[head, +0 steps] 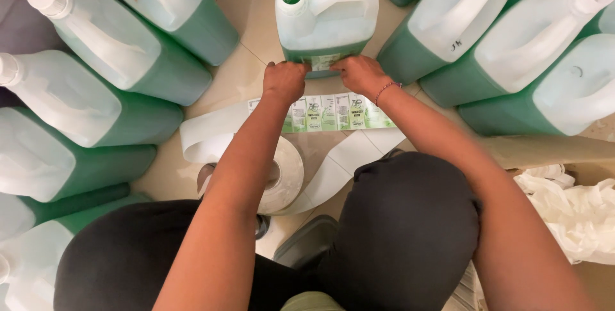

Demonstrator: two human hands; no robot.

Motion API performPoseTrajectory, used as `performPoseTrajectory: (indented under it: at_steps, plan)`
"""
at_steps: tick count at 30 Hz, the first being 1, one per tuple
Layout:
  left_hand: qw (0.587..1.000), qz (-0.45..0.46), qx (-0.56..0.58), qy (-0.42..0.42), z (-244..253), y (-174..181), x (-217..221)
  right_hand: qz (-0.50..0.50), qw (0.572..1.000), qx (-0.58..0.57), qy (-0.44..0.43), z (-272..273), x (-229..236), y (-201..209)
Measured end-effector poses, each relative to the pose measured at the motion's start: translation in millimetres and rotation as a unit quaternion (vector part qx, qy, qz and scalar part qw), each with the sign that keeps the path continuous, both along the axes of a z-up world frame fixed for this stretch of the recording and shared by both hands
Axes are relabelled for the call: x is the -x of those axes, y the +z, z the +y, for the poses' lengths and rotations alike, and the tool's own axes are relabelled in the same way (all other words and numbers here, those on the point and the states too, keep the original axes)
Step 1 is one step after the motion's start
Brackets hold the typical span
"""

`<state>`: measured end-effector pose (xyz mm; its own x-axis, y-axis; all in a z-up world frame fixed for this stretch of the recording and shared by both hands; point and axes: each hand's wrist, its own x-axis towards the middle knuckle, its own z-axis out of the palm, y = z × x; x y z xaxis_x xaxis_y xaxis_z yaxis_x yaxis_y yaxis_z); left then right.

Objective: The person takes white caps from a box and screws them onto plastic jugs filled with green liquid. They then peel labels from a roll and press them onto the sides of the jugs by hand.

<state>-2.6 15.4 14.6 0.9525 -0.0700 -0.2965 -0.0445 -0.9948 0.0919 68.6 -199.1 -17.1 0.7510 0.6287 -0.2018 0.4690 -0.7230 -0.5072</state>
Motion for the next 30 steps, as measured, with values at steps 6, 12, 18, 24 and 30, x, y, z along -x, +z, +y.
performPoseTrajectory:
  at_steps: [6,12,18,24,30]
  plan:
    - [0.999,0.024,-0.010,0.019,1.8,-23.3,0.3,-0.001,0.999,0.036,-0.015,-4.2,-8.9,-37.8]
    - [0.998,0.051,0.031,0.014,-13.8,-45.7,-6.7,0.031,0.998,0.063,-0.009,25.0,10.5,-11.4]
    - [0.997,0.062,0.016,0.046,2.2,-37.6,-4.6,0.026,0.997,0.069,-0.021,5.9,-1.7,-12.2]
    - [0.994,0.073,-0.030,0.073,28.7,-24.7,-9.6,0.040,0.990,0.047,-0.129,-37.8,-14.1,-7.4]
    - [0.991,0.115,-0.063,0.034,11.3,26.7,-30.1,-0.039,0.987,-0.095,-0.125,-47.8,-4.7,22.6]
